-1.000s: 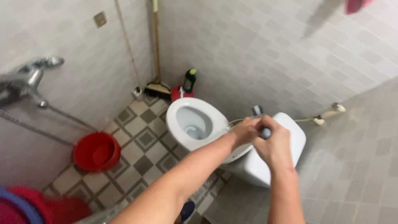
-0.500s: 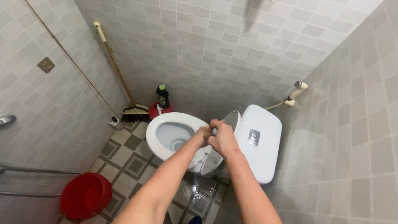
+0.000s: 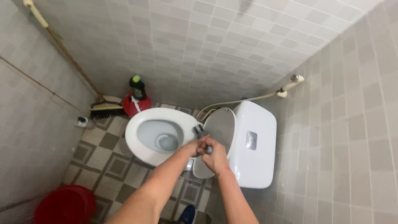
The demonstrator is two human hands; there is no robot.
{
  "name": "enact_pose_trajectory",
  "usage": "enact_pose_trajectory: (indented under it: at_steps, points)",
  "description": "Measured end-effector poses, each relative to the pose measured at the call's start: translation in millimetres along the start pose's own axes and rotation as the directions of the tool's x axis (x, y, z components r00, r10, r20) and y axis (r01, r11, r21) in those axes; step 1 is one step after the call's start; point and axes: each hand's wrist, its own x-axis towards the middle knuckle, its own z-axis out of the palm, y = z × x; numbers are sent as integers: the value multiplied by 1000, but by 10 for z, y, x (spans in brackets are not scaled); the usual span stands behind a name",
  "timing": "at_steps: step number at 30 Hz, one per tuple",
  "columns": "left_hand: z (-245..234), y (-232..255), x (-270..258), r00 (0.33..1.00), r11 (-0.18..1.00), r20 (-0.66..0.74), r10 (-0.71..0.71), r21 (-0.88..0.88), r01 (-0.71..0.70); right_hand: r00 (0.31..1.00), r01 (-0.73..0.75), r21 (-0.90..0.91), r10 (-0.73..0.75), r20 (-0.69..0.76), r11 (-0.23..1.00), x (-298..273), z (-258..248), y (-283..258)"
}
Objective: The person uses a screwdriver and a toilet brush to adjust the hinges of a toilet seat and then tests the water flow from a bidet sprayer into the bowl.
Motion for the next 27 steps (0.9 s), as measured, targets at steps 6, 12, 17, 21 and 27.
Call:
enact_pose_trajectory:
  at_steps: [6,12,17,21,27]
  points:
    - [135,66,234,992,636,114,-57,-761,124,996,-66,-84,61,-58,994,113,-101,-158]
    - [-491,909,-120,981,988,-123,149,56,-143,991,72,-165,-89,-98,984,144,-271,-526]
    - [-283,540,-125,994,985,31,-102,140,97,991,-133,-201,133,-15,971,54,64,-259]
    - [27,104,-90,992,980,-32,118,165,-112,977,-213,-129,212,-22,968,82,97,-3]
    - [-428,732,-289,986,960,39,160,225,-165,982,-76,-187,106,158,979,202,-359,-356]
